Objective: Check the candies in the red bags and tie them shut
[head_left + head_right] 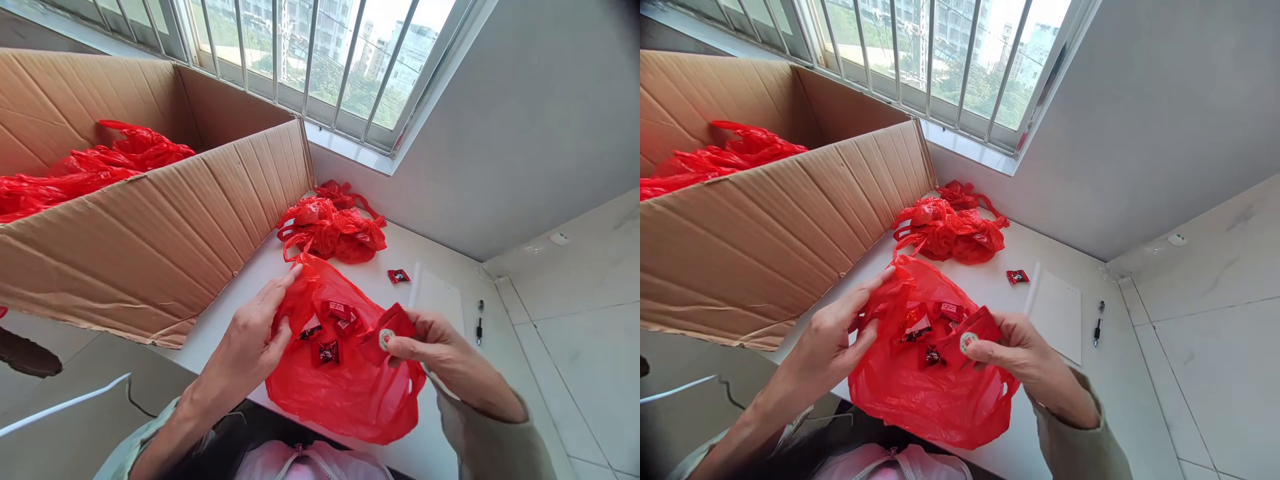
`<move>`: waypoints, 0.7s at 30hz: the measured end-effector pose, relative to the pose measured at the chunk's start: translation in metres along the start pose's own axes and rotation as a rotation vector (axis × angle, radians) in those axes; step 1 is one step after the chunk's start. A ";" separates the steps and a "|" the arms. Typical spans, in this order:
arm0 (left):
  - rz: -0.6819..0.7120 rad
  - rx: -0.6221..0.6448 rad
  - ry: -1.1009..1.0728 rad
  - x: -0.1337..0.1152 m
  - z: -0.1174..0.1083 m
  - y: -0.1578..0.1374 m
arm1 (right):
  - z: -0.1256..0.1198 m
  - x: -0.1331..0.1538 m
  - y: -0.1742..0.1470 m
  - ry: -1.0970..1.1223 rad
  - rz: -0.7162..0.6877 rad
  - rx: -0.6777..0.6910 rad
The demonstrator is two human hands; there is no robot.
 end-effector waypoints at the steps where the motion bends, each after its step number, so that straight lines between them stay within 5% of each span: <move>1: -0.007 0.002 -0.002 0.001 0.000 0.000 | 0.011 -0.002 -0.001 0.028 0.022 0.020; 6: -0.009 0.022 -0.026 0.000 0.001 -0.002 | 0.040 -0.007 -0.008 -0.113 -0.058 0.027; 10: -0.021 0.017 -0.031 -0.001 0.001 -0.001 | 0.047 -0.011 -0.014 -0.721 -0.341 -0.183; 15: -0.018 0.019 -0.061 -0.004 0.002 -0.001 | 0.034 -0.038 0.003 -1.514 -0.355 -0.457; 18: -0.007 0.030 -0.091 -0.009 0.003 -0.002 | 0.030 -0.047 0.014 -1.657 -0.391 -0.527; 21: 0.011 0.043 -0.107 -0.012 0.002 -0.002 | 0.036 -0.066 0.022 -1.685 -0.397 -0.444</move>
Point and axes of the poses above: each hand's wrist, its own y-axis towards the middle knuckle, its own z-axis out of the palm, x = y × z, the point moved 9 cm from there along y, towards the middle knuckle, and after that the axes turned 12 degrees about -x, right-handed, at the moved point
